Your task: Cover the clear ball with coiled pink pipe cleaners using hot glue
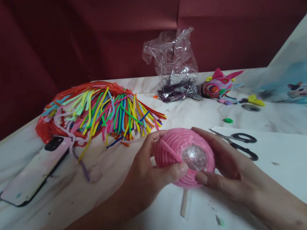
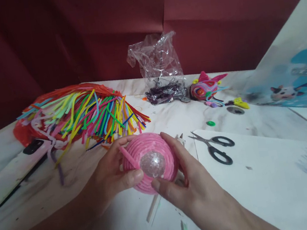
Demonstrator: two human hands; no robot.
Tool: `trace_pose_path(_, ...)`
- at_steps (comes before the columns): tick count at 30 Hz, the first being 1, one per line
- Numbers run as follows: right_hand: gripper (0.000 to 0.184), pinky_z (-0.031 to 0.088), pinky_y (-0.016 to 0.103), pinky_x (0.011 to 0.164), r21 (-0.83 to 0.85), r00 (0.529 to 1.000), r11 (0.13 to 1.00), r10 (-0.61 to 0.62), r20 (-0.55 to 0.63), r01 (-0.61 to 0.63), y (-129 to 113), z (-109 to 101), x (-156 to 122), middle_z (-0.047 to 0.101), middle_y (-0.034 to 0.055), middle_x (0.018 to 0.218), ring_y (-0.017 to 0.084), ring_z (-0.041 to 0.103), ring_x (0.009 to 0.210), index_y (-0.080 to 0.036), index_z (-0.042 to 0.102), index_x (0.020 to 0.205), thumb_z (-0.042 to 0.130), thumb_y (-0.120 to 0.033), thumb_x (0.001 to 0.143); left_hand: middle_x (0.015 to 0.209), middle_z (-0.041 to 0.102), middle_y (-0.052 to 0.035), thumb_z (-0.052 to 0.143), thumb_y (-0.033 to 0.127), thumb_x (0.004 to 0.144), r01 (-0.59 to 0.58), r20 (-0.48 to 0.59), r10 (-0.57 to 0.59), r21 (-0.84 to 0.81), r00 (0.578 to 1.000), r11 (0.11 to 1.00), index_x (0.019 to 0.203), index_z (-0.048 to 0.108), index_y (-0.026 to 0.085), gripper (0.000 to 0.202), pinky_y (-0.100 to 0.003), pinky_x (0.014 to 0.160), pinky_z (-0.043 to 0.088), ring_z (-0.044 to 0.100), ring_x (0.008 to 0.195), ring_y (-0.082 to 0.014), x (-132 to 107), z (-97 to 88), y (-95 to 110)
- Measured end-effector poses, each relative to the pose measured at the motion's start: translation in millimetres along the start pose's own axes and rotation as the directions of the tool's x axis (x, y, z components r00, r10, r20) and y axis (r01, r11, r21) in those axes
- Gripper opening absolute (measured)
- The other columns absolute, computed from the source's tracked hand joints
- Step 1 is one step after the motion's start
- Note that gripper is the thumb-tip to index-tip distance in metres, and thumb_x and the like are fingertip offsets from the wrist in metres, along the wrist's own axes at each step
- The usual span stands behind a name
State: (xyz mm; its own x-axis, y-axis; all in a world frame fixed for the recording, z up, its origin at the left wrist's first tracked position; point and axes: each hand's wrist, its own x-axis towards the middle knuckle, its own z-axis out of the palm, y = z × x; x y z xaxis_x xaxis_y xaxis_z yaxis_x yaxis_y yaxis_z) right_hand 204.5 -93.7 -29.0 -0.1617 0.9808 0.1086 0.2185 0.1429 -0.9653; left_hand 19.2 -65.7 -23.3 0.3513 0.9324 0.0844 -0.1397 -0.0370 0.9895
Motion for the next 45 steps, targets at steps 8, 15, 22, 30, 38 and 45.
trace_pose_path(8,0.071,0.043,0.044,0.104,-0.043,0.999,0.998,0.034,0.009,-0.034,2,1,0,0.042,0.0053,0.139,0.024,0.045,0.126,-0.034,0.029,0.14,0.066,-0.053,0.082,0.117,0.063,-0.0052,0.076,0.025,0.069,-0.031,-0.028,0.032,0.037,0.999,0.999,0.115,0.053,0.024,0.051,-0.041,0.093,0.045,0.058,0.108,-0.0267,-1,0.4,-9)
trace_pose_path(15,0.071,0.041,0.047,0.105,-0.095,1.0,0.995,0.007,0.013,-0.006,3,3,-1,0.041,0.0073,0.138,0.026,0.046,0.125,-0.032,0.028,0.14,0.064,-0.052,0.083,0.112,0.064,-0.0038,0.075,0.026,0.071,-0.057,-0.028,0.058,0.04,0.998,0.998,0.114,0.053,0.026,0.049,-0.039,0.091,0.046,0.059,0.104,-0.0246,-3,0.3,-11)
trace_pose_path(22,0.067,0.048,0.036,0.101,-0.11,0.999,0.993,-0.027,0.024,0.03,1,3,1,0.043,0.0023,0.137,0.022,0.047,0.124,-0.035,0.031,0.139,0.065,-0.051,0.083,0.122,0.061,-0.0068,0.077,0.031,0.07,-0.041,-0.011,0.042,0.047,0.999,0.998,0.121,0.051,0.024,0.058,-0.041,0.093,0.046,0.057,0.11,-0.0283,-2,-2.4,-12)
trace_pose_path(30,0.072,0.052,0.029,0.095,-0.038,0.999,0.999,-0.034,-0.003,0.034,6,0,1,0.049,0.0025,0.134,0.02,0.052,0.12,-0.032,0.037,0.137,0.073,-0.046,0.077,0.123,0.059,-0.0079,0.078,0.031,0.067,0.025,0.073,-0.024,-0.008,0.997,1.0,0.125,0.048,0.021,0.066,-0.041,0.096,0.045,0.054,0.115,-0.0304,4,-3.3,-11)
trace_pose_path(38,0.077,0.046,0.034,0.102,-0.015,0.998,0.998,-0.055,-0.014,0.055,10,-1,2,0.049,-0.0021,0.133,0.02,0.05,0.122,-0.039,0.038,0.135,0.08,-0.034,0.071,0.132,0.051,-0.0056,0.084,0.033,0.06,-0.015,0.038,0.01,0.123,0.999,0.992,0.13,0.04,0.025,0.083,-0.04,0.102,0.041,0.048,0.122,-0.0282,1,0.3,-14)
trace_pose_path(45,0.075,0.047,0.029,0.1,0.01,0.991,0.993,-0.12,-0.051,0.121,11,3,3,0.052,-0.0028,0.13,0.018,0.052,0.119,-0.037,0.042,0.134,0.081,-0.033,0.07,0.123,0.058,-0.0036,0.082,0.023,0.062,-0.07,0.073,0.064,0.077,0.995,0.995,0.124,0.047,0.025,0.071,-0.037,0.095,0.046,0.054,0.114,-0.0258,-1,1.2,-13)
